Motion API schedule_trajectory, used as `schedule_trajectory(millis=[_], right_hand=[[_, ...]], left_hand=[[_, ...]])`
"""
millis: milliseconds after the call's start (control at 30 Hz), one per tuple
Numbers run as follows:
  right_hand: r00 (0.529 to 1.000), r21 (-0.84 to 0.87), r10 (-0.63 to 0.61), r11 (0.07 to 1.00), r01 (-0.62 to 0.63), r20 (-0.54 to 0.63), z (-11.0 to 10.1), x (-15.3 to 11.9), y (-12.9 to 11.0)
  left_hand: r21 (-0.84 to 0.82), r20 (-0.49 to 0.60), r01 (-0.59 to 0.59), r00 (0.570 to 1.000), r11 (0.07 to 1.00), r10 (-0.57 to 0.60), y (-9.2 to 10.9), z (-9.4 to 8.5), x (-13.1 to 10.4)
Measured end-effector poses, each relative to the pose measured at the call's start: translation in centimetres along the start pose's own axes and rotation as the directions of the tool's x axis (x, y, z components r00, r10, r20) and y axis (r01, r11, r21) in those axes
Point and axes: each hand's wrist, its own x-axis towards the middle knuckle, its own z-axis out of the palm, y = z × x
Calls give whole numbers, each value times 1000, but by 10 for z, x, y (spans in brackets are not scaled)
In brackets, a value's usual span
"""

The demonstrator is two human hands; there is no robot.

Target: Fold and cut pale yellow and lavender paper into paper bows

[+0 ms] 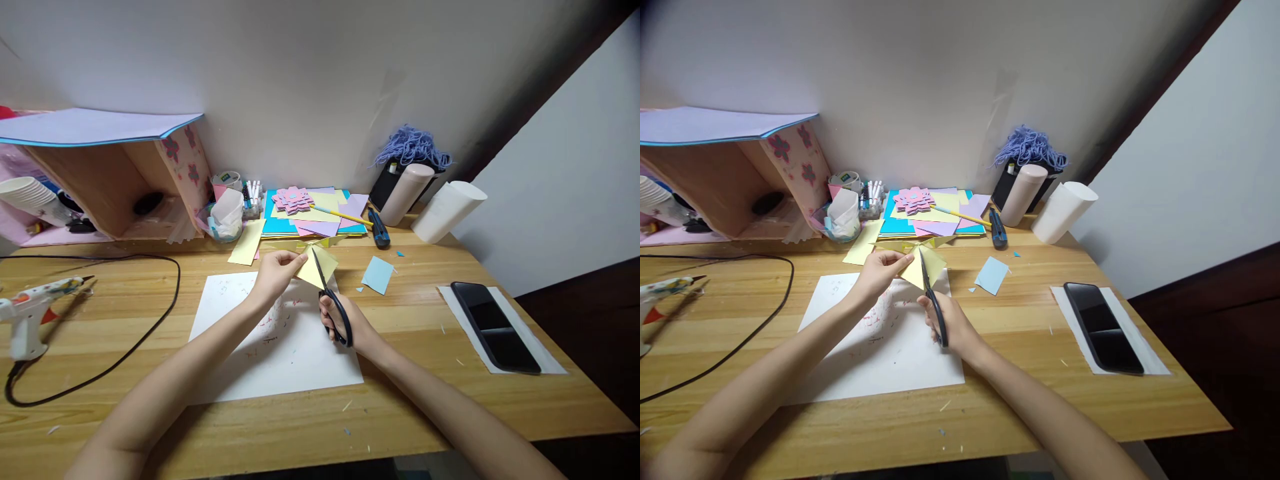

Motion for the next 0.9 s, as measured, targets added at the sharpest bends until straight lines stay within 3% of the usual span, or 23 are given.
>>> schedule_trajectory(millis=[367, 900], right_hand=[[999, 7, 34, 999, -34, -8, 1, -1, -4], [1000, -21, 23, 1000, -23, -5, 1, -4, -8]], left_hand=[[117, -13, -27, 1000, 993, 28, -6, -3, 7], [125, 1, -5, 1000, 992, 5, -6, -4, 8]])
